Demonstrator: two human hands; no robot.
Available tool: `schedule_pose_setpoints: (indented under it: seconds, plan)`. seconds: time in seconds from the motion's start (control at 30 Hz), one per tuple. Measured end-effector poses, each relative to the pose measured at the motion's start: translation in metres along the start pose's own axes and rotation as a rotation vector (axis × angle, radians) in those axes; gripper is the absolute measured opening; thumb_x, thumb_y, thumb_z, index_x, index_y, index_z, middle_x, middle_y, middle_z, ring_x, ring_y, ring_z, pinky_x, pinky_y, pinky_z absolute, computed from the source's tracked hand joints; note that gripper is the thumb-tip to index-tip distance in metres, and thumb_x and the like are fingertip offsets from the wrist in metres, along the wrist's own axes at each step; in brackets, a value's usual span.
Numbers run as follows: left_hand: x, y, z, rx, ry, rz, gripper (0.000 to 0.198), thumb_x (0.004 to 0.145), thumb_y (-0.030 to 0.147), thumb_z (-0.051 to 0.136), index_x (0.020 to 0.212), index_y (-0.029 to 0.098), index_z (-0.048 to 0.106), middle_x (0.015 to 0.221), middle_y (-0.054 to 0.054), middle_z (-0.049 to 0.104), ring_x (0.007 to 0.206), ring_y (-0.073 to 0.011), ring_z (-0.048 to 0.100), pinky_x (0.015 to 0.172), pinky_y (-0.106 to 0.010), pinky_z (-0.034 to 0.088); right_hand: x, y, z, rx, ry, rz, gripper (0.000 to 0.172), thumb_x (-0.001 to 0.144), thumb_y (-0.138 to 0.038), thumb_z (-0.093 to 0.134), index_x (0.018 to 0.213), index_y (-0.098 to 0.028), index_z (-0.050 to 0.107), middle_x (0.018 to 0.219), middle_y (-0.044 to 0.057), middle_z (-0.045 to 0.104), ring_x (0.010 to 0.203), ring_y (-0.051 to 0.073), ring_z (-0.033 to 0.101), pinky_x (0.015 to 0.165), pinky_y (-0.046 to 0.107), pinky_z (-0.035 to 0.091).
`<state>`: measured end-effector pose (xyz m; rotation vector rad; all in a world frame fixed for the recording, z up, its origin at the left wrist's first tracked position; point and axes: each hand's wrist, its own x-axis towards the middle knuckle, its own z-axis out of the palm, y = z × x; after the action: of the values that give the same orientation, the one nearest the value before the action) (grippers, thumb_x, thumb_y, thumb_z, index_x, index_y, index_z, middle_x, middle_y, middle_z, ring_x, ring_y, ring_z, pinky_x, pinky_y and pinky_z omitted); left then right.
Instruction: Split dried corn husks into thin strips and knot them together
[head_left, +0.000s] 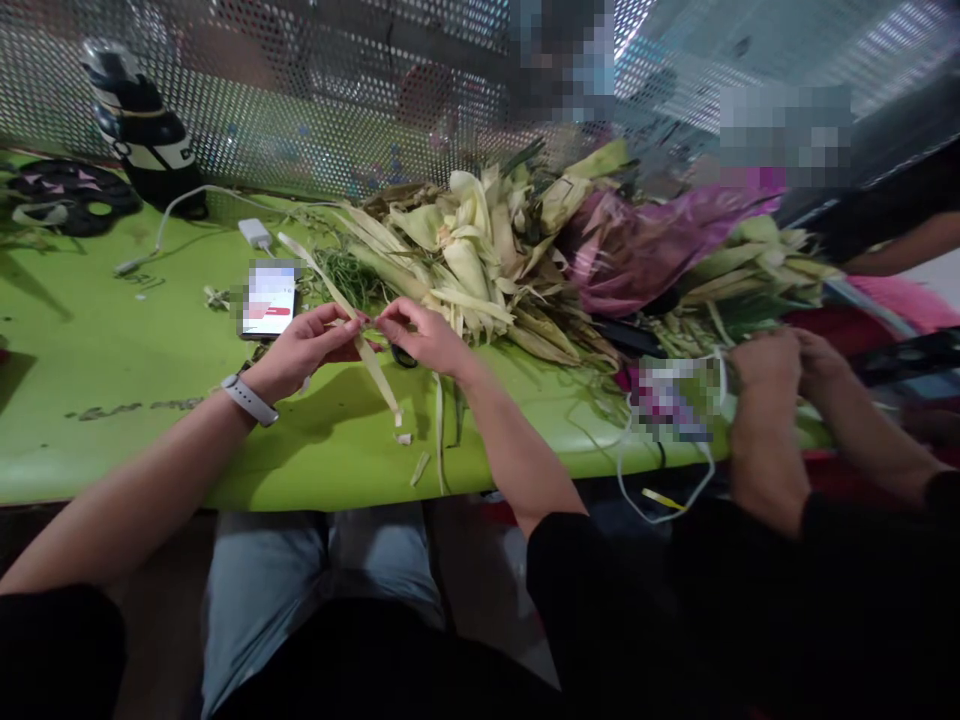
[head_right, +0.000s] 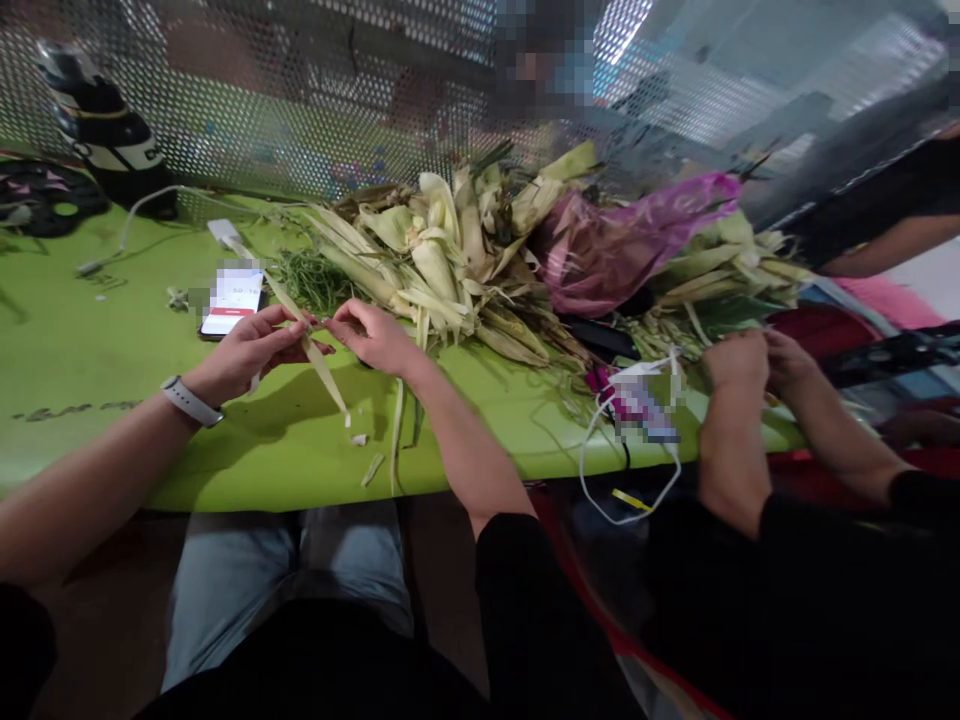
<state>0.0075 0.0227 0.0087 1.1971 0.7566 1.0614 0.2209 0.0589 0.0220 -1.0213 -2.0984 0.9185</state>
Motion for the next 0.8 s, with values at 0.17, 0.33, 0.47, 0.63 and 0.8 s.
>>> schedule_pose_setpoints:
  seconds: [0.17, 0.33, 0.47, 0.63, 0.8]
  plan:
    - [0.004, -0.004, 0.000, 0.146, 0.088, 0.048, 0.031, 0.080, 0.041, 0.075, 0.091, 0.014, 0.065, 0.084, -0.007, 0.075, 0.086, -0.0195, 0.074, 0.089, -0.035, 0.059, 0.000, 0.000, 0.004, -0.173, 0.074, -0.155, 0.036, 0.095, -0.048, 0.052, 0.078, -0.017, 0.058, 0.075, 0.001, 0.058, 0.072, 0.014, 0.052, 0.069, 0.028, 0.038]
    - [0.010, -0.009, -0.007, 0.206, 0.221, 0.029, 0.027, 0.080, 0.035, 0.076, 0.084, 0.014, 0.060, 0.077, -0.005, 0.073, 0.077, -0.0169, 0.073, 0.082, -0.035, 0.061, -0.006, -0.012, 0.015, -0.349, 0.133, -0.309, 0.031, 0.098, -0.035, 0.047, 0.074, -0.018, 0.055, 0.075, 0.004, 0.056, 0.074, 0.016, 0.050, 0.073, 0.031, 0.039]
    - [0.010, -0.009, -0.011, 0.218, 0.195, -0.001, 0.025, 0.081, 0.035, 0.075, 0.083, 0.014, 0.062, 0.074, -0.004, 0.072, 0.074, -0.0157, 0.072, 0.078, -0.033, 0.062, -0.011, -0.019, 0.020, -0.331, 0.068, -0.322, 0.031, 0.096, -0.036, 0.050, 0.073, -0.018, 0.057, 0.073, 0.004, 0.056, 0.074, 0.017, 0.049, 0.077, 0.035, 0.041]
    - [0.004, -0.005, -0.005, 0.172, -0.075, -0.096, 0.028, 0.077, 0.037, 0.078, 0.085, 0.014, 0.064, 0.077, -0.005, 0.074, 0.078, -0.0196, 0.075, 0.077, -0.034, 0.062, -0.006, -0.013, 0.000, 0.333, -0.096, 0.077, 0.053, 0.099, -0.052, 0.034, 0.081, -0.016, 0.068, 0.086, 0.006, 0.067, 0.082, 0.016, 0.061, 0.086, 0.035, 0.048]
    - [0.001, -0.006, -0.001, 0.249, -0.201, -0.073, 0.032, 0.081, 0.042, 0.073, 0.097, 0.015, 0.068, 0.075, -0.005, 0.074, 0.071, -0.0166, 0.073, 0.070, -0.028, 0.059, 0.002, -0.004, 0.007, 0.445, -0.109, 0.191, 0.040, 0.085, -0.058, 0.064, 0.098, -0.021, 0.073, 0.103, 0.004, 0.072, 0.095, 0.017, 0.065, 0.092, 0.035, 0.051]
